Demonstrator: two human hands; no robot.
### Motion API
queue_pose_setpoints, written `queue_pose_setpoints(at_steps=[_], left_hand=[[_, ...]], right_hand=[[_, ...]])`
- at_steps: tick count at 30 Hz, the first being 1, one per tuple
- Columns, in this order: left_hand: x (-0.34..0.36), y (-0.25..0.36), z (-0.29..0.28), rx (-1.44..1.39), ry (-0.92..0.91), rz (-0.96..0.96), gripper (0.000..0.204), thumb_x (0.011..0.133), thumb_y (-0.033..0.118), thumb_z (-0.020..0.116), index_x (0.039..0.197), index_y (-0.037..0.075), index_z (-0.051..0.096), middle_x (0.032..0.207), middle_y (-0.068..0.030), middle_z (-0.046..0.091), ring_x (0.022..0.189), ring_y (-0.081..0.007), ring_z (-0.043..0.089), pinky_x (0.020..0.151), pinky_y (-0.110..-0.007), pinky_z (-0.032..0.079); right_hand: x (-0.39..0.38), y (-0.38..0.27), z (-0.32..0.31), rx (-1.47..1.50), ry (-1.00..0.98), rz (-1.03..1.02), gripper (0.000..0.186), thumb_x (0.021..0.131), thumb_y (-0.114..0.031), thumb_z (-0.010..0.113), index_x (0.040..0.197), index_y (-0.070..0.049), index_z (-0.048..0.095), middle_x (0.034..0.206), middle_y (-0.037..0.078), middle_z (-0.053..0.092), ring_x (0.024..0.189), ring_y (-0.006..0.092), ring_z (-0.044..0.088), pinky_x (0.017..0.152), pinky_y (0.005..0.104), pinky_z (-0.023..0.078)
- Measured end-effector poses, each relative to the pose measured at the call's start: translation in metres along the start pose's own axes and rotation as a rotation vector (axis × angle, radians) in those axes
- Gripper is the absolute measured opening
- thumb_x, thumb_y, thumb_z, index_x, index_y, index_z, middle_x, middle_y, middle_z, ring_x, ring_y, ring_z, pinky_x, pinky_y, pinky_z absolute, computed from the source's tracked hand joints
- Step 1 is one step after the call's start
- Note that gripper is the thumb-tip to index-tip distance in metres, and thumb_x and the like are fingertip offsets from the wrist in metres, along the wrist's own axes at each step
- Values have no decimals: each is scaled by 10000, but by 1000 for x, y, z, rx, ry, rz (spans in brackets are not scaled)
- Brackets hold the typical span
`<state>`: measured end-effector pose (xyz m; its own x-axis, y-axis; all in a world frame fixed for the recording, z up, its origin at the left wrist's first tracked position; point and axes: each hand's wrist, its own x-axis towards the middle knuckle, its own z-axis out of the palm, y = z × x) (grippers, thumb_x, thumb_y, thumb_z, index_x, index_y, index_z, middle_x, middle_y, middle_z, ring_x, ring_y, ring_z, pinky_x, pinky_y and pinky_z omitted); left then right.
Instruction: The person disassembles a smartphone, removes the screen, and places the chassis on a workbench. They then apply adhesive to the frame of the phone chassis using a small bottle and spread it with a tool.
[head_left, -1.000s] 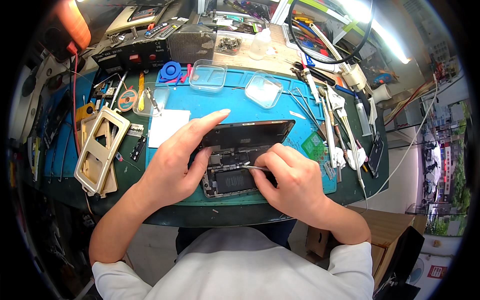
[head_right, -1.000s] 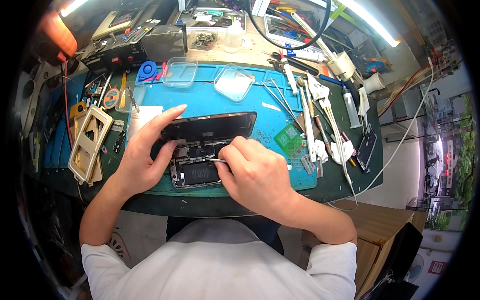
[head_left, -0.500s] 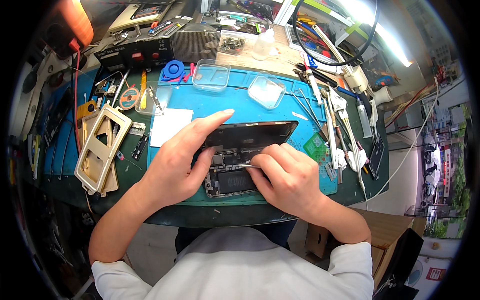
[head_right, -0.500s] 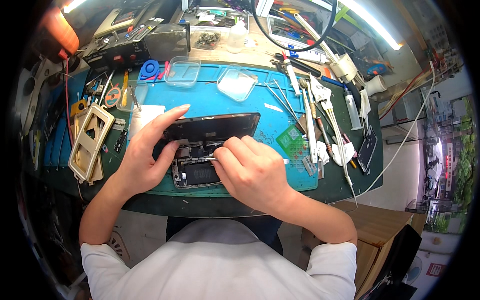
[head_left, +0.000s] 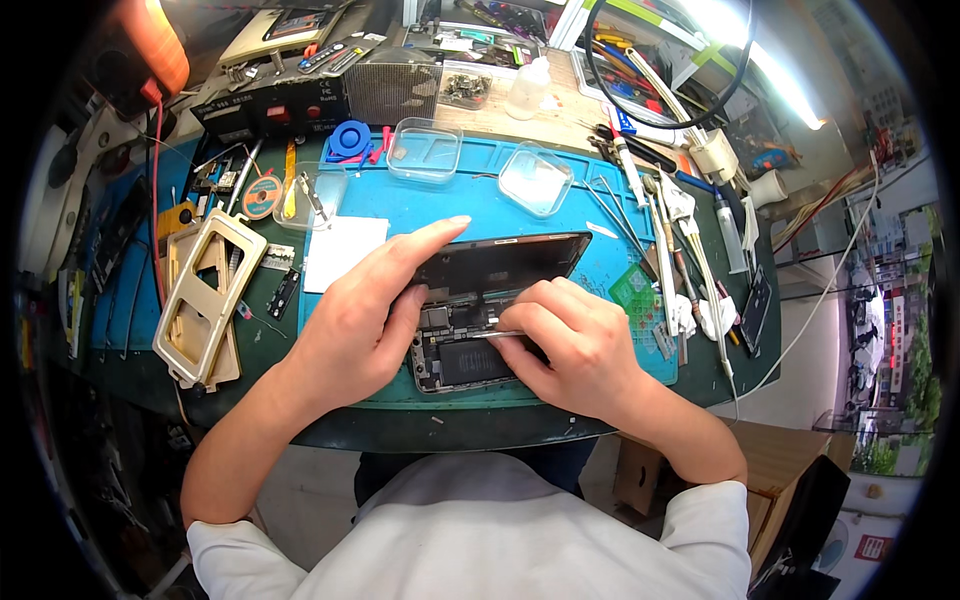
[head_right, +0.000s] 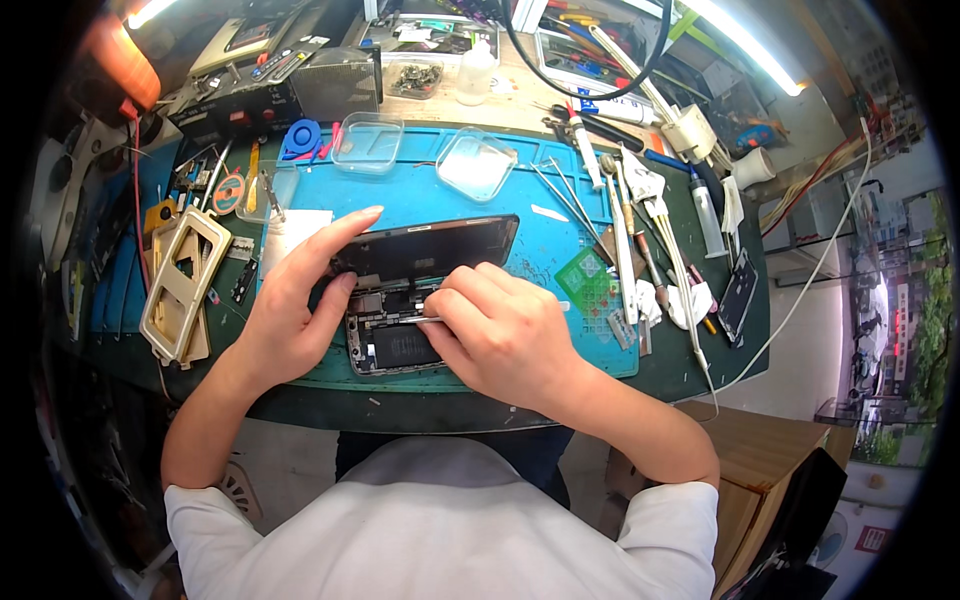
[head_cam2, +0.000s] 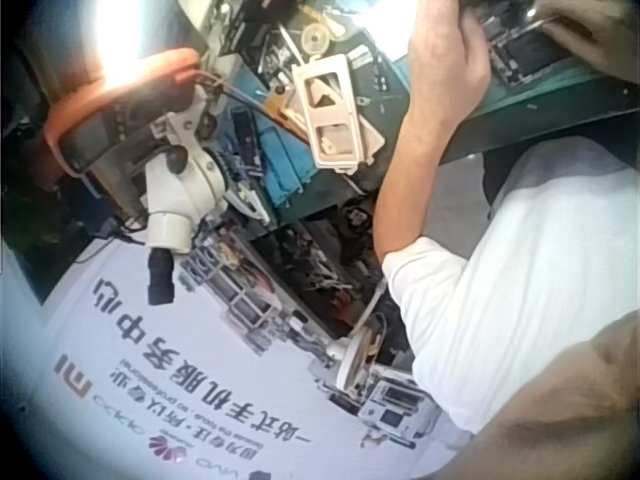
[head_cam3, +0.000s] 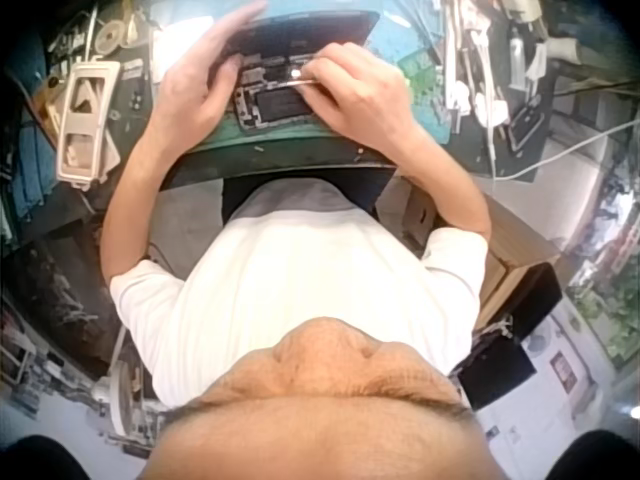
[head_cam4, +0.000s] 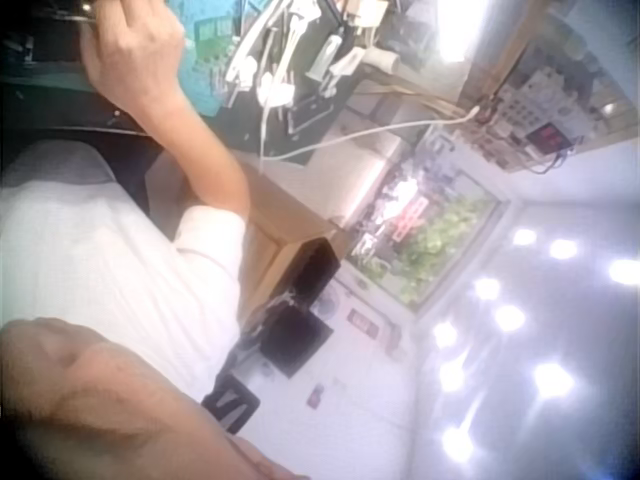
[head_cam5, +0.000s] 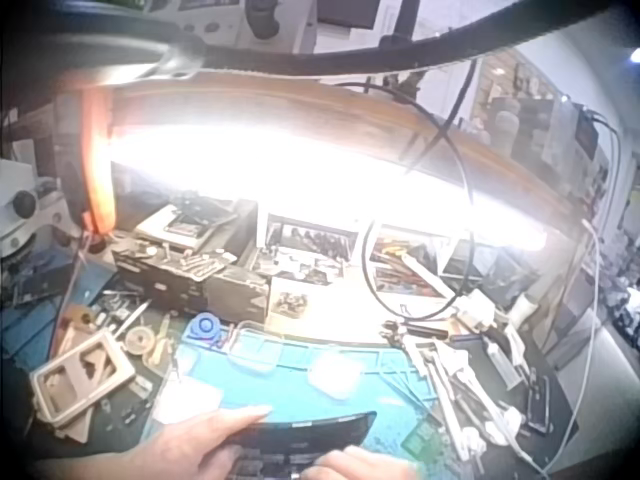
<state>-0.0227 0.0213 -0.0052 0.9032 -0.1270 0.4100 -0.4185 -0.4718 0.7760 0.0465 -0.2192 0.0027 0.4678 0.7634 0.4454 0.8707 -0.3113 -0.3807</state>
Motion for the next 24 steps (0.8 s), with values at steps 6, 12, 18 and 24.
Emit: queue_pose_setpoints(at_steps=[6, 12, 18, 24], left_hand=[[-4, 4, -5, -274, -29, -359, 650, 978, -123, 534, 1592, 70, 444, 1229, -132, 665, 942, -149, 614, 875, -308, 518], [2, -4, -6, -705, 123, -415, 579, 1039, -68, 528, 1582, 18, 344, 1340, -139, 652, 1101, -129, 653, 979, -286, 520], [3, -5, -13, -806, 65, -478, 539, 1069, 52, 587, 1551, -32, 361, 1353, -154, 664, 1188, -186, 676, 964, -361, 614], [6, 0, -19, -818, -43, -456, 543, 1083, 56, 566, 1582, -10, 362, 1366, -145, 676, 1221, -195, 670, 989, -380, 608]], right_hand=[[-2, 0, -7, 53, 73, 121, 171, 808, -7, 823, 924, -49, 704, 886, 79, 699, 752, 237, 677, 625, 339, 554], [-16, 16, -37, -203, 168, 281, 126, 873, -22, 753, 996, -41, 728, 987, 107, 669, 840, 298, 678, 708, 388, 548], [-28, 33, -47, -496, 67, 306, 250, 889, -54, 752, 1139, -52, 743, 1030, 104, 669, 883, 303, 668, 777, 412, 534], [3, 35, -62, -350, 230, 241, 308, 938, -100, 736, 1241, -45, 728, 1085, 129, 716, 960, 337, 685, 844, 418, 552]])
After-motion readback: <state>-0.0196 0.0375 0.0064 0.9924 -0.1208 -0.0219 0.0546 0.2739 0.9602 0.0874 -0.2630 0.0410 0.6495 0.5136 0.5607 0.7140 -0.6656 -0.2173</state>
